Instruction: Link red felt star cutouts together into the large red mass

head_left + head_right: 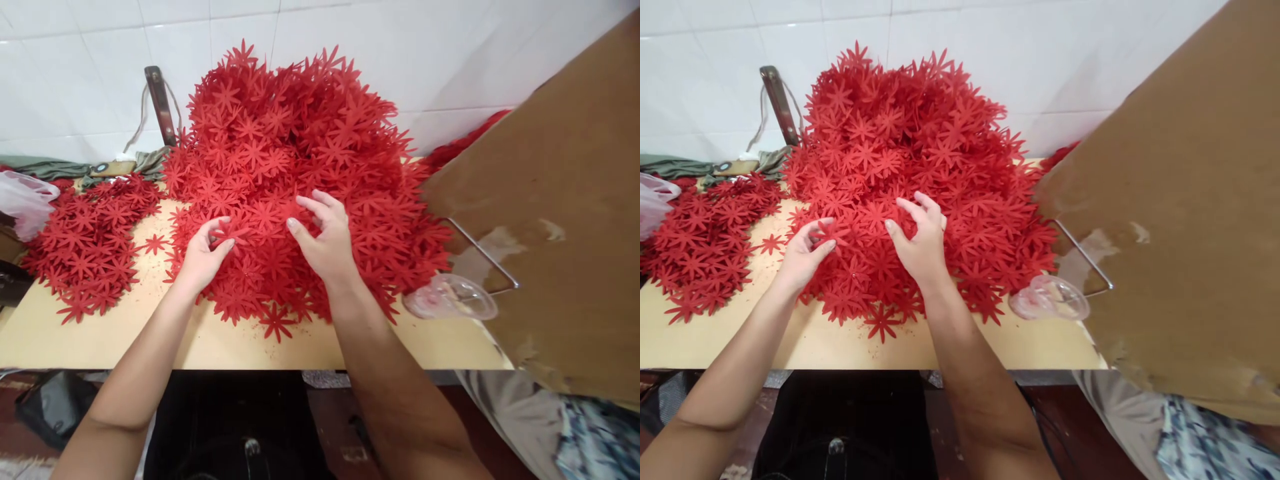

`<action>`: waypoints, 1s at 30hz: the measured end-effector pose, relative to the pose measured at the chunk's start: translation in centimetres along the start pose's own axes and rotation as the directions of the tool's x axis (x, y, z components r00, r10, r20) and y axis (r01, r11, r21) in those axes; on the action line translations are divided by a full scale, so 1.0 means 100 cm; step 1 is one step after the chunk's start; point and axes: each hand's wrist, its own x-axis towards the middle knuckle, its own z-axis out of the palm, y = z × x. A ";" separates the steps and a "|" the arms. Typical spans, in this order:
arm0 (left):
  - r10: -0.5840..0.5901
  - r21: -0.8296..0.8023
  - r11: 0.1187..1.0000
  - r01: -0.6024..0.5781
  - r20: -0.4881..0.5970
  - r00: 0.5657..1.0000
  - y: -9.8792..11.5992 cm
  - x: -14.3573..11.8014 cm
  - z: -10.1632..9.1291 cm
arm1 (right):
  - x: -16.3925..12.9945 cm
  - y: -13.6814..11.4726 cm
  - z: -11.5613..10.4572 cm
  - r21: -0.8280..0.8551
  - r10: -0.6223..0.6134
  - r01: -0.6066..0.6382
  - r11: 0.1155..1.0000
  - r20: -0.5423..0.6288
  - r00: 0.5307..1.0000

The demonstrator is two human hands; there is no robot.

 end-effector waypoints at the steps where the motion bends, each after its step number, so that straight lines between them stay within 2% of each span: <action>1: -0.016 0.004 1.000 0.016 0.013 1.000 0.000 -0.001 0.004 | -0.001 -0.002 0.001 -0.022 -0.044 0.045 0.999 0.031 0.999; 4: -0.066 0.018 0.998 0.065 0.030 0.997 0.001 -0.002 0.015 | -0.005 -0.007 0.008 -0.014 -0.104 0.106 0.994 0.124 0.987; 8: -0.113 0.058 0.992 0.112 0.002 0.994 -0.002 -0.004 0.020 | -0.009 -0.007 0.019 0.011 -0.053 0.052 0.999 0.161 0.985; 13: -0.094 0.176 0.981 0.083 0.060 0.994 -0.008 -0.004 0.023 | -0.009 -0.016 0.021 -0.008 -0.039 0.042 0.999 0.209 0.977; 16: -0.100 0.230 0.970 0.081 0.074 0.992 -0.012 0.001 0.026 | -0.005 -0.024 0.020 -0.084 -0.071 0.088 0.993 0.189 0.979; 18: -0.093 0.236 0.969 0.071 0.080 0.992 -0.013 0.005 0.028 | -0.001 -0.026 0.020 -0.069 -0.072 0.083 0.994 0.147 0.986; 20: -0.073 0.195 0.979 0.052 0.102 0.992 -0.014 0.008 0.030 | 0.002 -0.027 0.020 0.022 -0.018 0.014 1.000 0.169 0.985; 21: -0.067 0.161 0.986 0.048 0.117 0.991 -0.014 0.009 0.031 | 0.003 -0.026 0.021 0.073 0.019 -0.037 0.997 0.221 0.975; 24: -0.048 0.046 0.998 0.041 0.158 0.986 -0.017 0.010 0.034 | 0.004 -0.024 0.024 0.129 0.083 -0.152 0.980 0.428 0.900; 26: -0.041 -0.024 0.999 0.045 0.163 0.986 -0.021 0.010 0.036 | 0.004 -0.022 0.026 0.112 0.078 -0.153 0.982 0.501 0.862; 30: -0.064 -0.103 0.992 0.078 0.135 0.989 -0.027 0.006 0.037 | 0.003 -0.017 0.031 0.110 0.061 -0.137 0.984 0.521 0.851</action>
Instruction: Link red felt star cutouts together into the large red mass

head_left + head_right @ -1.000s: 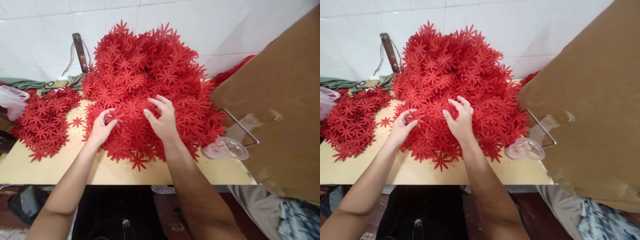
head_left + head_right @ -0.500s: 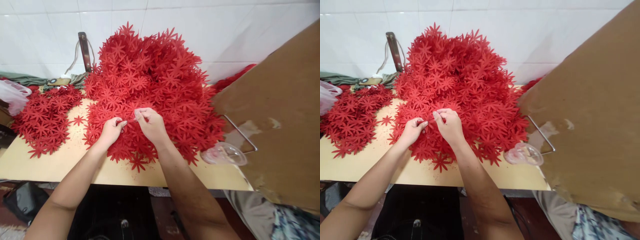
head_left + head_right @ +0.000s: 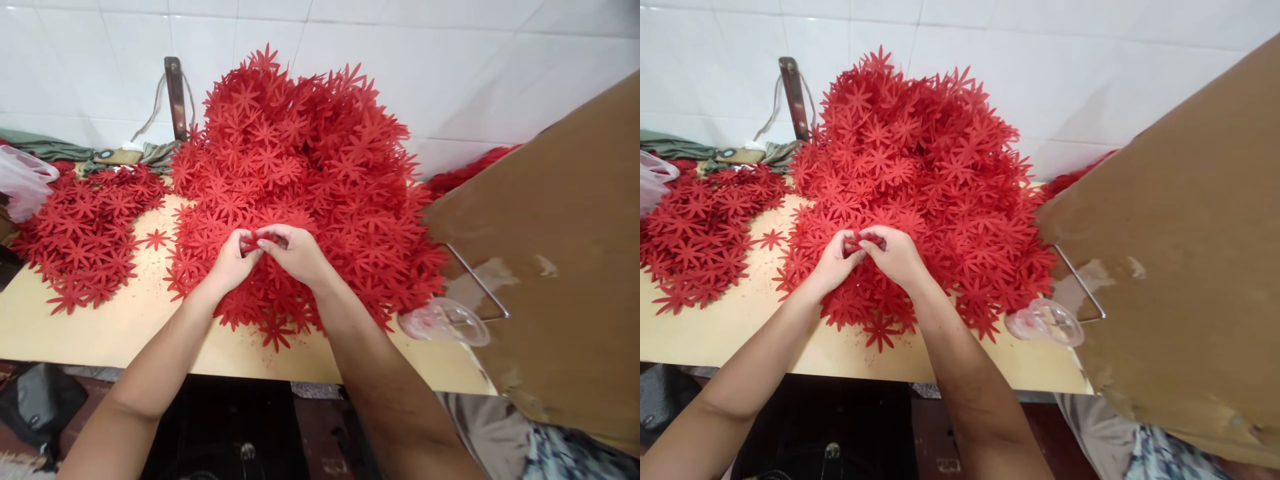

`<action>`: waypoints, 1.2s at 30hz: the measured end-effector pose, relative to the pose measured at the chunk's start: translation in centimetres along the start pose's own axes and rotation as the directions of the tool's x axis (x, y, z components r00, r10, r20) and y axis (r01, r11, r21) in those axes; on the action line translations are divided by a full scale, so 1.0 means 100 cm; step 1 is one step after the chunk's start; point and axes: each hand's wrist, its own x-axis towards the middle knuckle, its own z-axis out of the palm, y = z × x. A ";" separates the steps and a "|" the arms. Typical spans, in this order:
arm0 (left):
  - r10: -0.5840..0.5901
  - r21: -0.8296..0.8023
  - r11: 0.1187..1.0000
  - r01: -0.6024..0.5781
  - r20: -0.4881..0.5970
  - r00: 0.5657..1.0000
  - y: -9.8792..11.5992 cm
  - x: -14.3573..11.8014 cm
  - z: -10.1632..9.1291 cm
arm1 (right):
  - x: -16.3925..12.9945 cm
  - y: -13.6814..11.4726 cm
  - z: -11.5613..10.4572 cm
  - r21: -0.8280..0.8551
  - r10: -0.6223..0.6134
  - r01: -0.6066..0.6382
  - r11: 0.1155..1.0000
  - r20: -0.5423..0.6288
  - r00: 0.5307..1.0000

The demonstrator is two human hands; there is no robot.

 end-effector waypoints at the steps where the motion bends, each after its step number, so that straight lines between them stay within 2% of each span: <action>1: -0.010 0.000 1.000 0.010 0.004 1.000 -0.001 -0.001 -0.001 | 0.000 0.001 0.001 -0.008 -0.003 0.003 1.000 -0.001 1.000; 4: -0.025 0.033 0.999 0.024 0.044 0.999 -0.003 -0.003 -0.003 | 0.001 0.002 0.002 -0.120 -0.022 0.016 0.993 -0.054 0.998; 9: 0.077 0.039 0.996 -0.078 0.031 0.997 0.000 -0.005 -0.004 | 0.001 0.000 0.001 -0.295 -0.079 0.017 0.955 -0.200 0.976; 13: 0.128 0.051 0.991 -0.126 -0.043 0.991 -0.002 -0.005 -0.002 | 0.003 -0.004 0.006 -0.376 -0.107 0.017 0.926 -0.220 0.969; 19: 0.166 0.055 0.985 -0.162 -0.103 0.981 -0.006 -0.002 0.000 | 0.004 -0.014 0.011 -0.412 -0.038 -0.064 0.909 -0.235 0.971; 24: 0.226 0.157 0.966 -0.203 -0.150 0.962 -0.008 -0.002 -0.001 | -0.001 -0.009 0.013 -0.335 -0.019 -0.096 0.937 -0.325 0.945; 27: 0.400 0.361 0.877 -0.317 -0.182 0.898 -0.009 -0.005 -0.003 | -0.003 -0.002 0.015 -0.244 0.007 -0.111 0.963 -0.390 0.921; 29: 0.499 0.492 0.783 -0.381 -0.131 0.857 -0.010 -0.006 -0.005 | -0.004 0.001 0.018 -0.171 0.022 -0.100 0.980 -0.406 0.914; 33: 0.501 0.617 0.683 -0.391 -0.006 0.865 -0.011 -0.006 -0.007 | -0.007 0.003 0.021 -0.023 0.038 -0.051 0.998 -0.382 0.923; 36: 0.502 0.623 0.681 -0.386 -0.014 0.865 -0.012 -0.004 -0.008 | -0.012 0.002 0.021 0.130 0.084 -0.042 0.991 -0.338 0.937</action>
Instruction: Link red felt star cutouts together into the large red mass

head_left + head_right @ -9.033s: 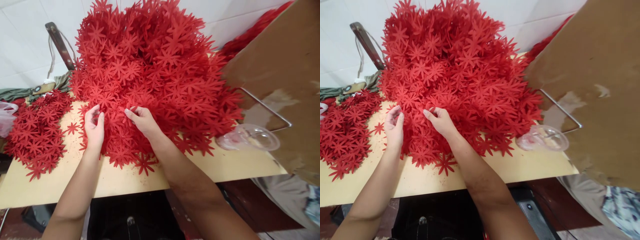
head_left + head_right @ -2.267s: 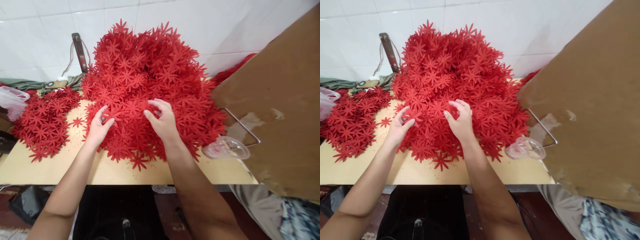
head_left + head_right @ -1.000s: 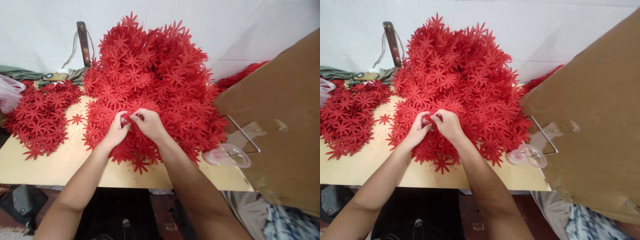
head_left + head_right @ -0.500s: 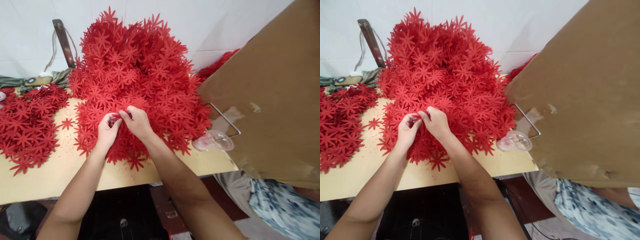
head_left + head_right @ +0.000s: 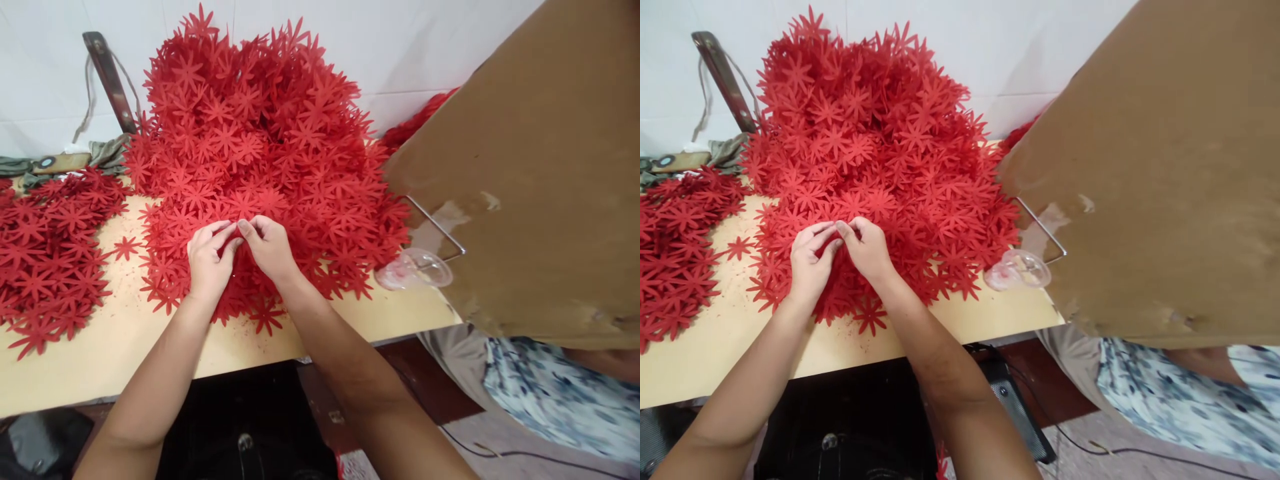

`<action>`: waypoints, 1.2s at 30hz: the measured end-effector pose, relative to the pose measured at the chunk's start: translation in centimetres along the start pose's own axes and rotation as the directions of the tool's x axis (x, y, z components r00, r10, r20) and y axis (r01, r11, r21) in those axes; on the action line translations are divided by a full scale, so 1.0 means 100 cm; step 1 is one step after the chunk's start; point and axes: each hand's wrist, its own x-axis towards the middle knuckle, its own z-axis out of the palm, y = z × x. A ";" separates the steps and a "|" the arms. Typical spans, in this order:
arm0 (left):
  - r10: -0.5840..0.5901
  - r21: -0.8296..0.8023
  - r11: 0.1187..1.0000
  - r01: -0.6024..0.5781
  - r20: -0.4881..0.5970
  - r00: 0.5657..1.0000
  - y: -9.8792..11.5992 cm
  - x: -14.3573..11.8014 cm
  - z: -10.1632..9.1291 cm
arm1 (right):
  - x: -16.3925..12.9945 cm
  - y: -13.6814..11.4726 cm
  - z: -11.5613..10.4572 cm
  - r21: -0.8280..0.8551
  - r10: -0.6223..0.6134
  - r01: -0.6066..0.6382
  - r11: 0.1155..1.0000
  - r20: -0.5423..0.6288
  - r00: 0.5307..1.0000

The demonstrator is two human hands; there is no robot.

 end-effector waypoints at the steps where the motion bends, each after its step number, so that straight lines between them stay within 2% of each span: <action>1: -0.013 -0.035 0.999 0.012 -0.013 1.000 -0.001 0.001 0.000 | -0.002 0.000 -0.001 0.055 0.021 -0.023 0.998 0.028 0.999; 4: -0.073 -0.157 0.985 0.065 -0.042 0.996 -0.001 0.001 0.002 | -0.006 0.000 -0.003 0.192 0.066 -0.084 0.978 0.100 0.993; 9: -0.192 -0.265 0.949 0.170 -0.062 0.979 0.003 0.002 0.002 | -0.011 0.000 -0.005 0.219 0.102 -0.110 0.969 0.048 0.994; 12: -0.349 -0.388 0.887 0.253 -0.200 0.916 -0.006 0.011 -0.008 | -0.012 0.004 -0.009 0.243 0.123 -0.115 0.963 -0.017 0.992; 13: -0.383 -0.421 0.871 0.254 -0.256 0.888 -0.010 0.015 -0.013 | -0.011 0.006 -0.011 0.256 0.136 -0.120 0.959 -0.046 0.990; 15: -0.414 -0.452 0.854 0.257 -0.293 0.862 -0.017 0.021 -0.020 | -0.010 0.012 -0.016 0.282 0.157 -0.124 0.951 -0.097 0.983; 18: -0.402 -0.458 0.848 0.266 -0.229 0.886 -0.018 0.022 -0.021 | -0.009 0.016 -0.022 0.309 0.164 -0.123 0.943 -0.108 0.981; 21: -0.356 -0.458 0.849 0.263 -0.128 0.926 -0.008 0.018 -0.015 | -0.009 0.018 -0.025 0.341 0.169 -0.151 0.928 -0.024 0.985; 23: -0.347 -0.445 0.852 0.277 -0.082 0.934 -0.002 0.015 -0.011 | -0.010 0.020 -0.027 0.341 0.185 -0.172 0.924 -0.003 0.983; 26: -0.381 -0.411 0.844 0.344 -0.008 0.925 0.003 0.012 -0.008 | -0.009 0.025 -0.029 0.249 0.159 -0.142 0.958 -0.047 0.986; 29: -0.409 -0.409 0.825 0.390 0.043 0.911 0.005 0.011 -0.007 | -0.009 0.027 -0.031 -0.018 -0.005 0.003 1.000 -0.147 0.989; 31: -0.416 -0.423 0.813 0.401 0.062 0.907 0.006 0.011 -0.007 | -0.009 0.025 -0.032 -0.236 -0.126 0.072 0.969 -0.222 0.967; 33: -0.418 -0.441 0.800 0.407 0.077 0.905 0.006 0.011 -0.006 | -0.011 0.021 -0.033 -0.375 -0.208 0.094 0.922 -0.275 0.939; 36: -0.418 -0.467 0.783 0.410 0.092 0.904 0.006 0.011 -0.006 | -0.011 0.017 -0.032 -0.410 -0.280 0.149 0.900 -0.281 0.918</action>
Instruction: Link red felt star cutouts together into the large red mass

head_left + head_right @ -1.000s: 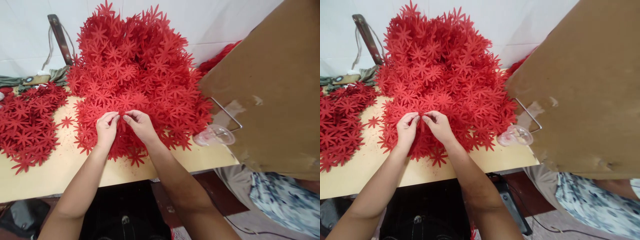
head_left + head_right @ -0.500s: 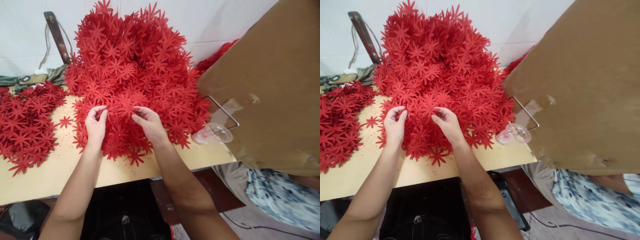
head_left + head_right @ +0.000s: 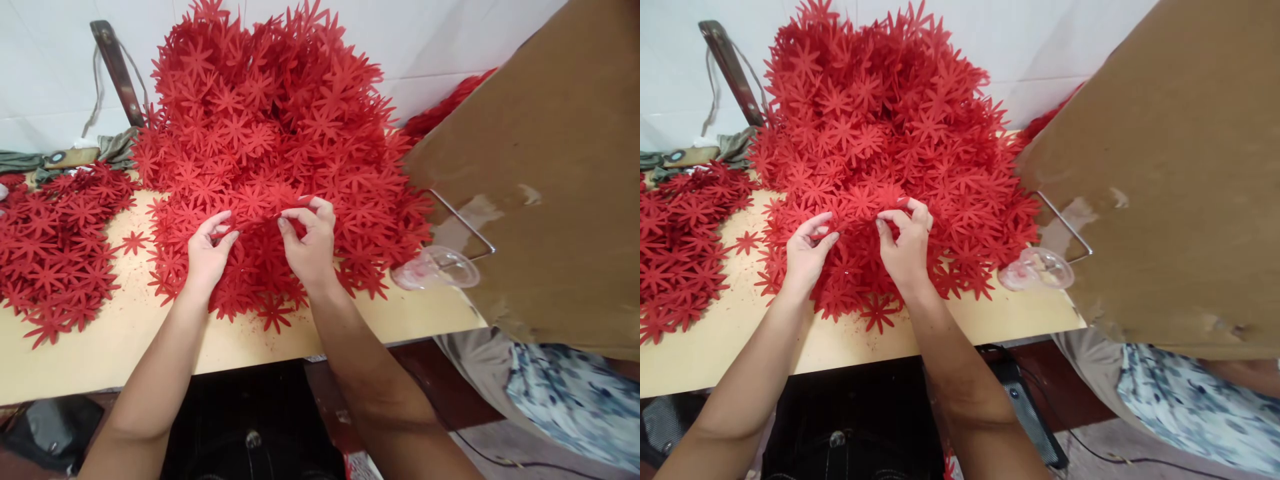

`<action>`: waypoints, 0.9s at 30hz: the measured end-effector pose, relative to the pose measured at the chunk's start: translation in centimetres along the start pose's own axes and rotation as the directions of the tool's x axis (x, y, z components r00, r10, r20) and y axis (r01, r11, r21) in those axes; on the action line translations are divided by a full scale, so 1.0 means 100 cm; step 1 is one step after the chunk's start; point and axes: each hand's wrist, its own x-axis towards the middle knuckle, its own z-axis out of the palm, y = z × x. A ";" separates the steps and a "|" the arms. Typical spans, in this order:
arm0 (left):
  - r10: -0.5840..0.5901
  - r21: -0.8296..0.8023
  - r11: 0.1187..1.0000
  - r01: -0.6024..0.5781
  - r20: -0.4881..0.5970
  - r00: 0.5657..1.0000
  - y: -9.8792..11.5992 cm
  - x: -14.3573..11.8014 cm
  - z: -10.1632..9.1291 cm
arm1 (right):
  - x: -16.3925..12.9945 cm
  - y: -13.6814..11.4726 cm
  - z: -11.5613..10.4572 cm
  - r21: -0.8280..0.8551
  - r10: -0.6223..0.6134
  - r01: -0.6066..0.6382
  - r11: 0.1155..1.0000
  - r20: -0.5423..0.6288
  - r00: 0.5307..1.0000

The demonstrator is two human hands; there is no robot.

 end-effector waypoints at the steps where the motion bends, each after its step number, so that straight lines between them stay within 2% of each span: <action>1: -0.002 -0.006 1.000 0.002 0.002 1.000 0.000 0.000 0.000 | 0.000 0.000 0.001 0.032 -0.017 0.017 0.999 0.009 1.000; 3: -0.021 -0.023 1.000 0.021 0.006 1.000 0.000 -0.001 0.001 | 0.001 0.000 0.003 0.127 -0.022 0.014 0.992 0.059 0.998; 7: -0.071 -0.101 0.993 0.066 -0.044 0.997 -0.001 0.000 0.002 | -0.001 -0.001 0.008 0.238 0.090 -0.123 0.964 0.142 0.986; 12: 0.000 -0.107 0.994 -0.006 -0.062 0.998 -0.005 0.002 0.001 | 0.000 -0.004 0.010 0.272 0.153 -0.204 0.941 0.199 0.968; 17: 0.050 -0.068 0.996 -0.051 -0.006 0.999 -0.010 0.002 -0.002 | 0.000 -0.008 0.012 0.333 0.110 -0.209 0.919 0.294 0.949; 21: 0.064 -0.084 0.994 -0.065 -0.017 0.998 -0.011 0.004 -0.002 | 0.001 -0.011 0.011 0.338 0.051 -0.155 0.928 0.297 0.954; 24: 0.024 -0.078 0.997 -0.025 -0.007 1.000 -0.008 0.005 -0.001 | 0.003 -0.012 0.005 0.301 0.026 -0.126 0.945 0.315 0.949; 27: -0.040 -0.102 0.994 0.038 -0.013 0.999 -0.004 0.004 0.000 | 0.005 -0.016 -0.001 0.298 -0.021 -0.119 0.947 0.429 0.903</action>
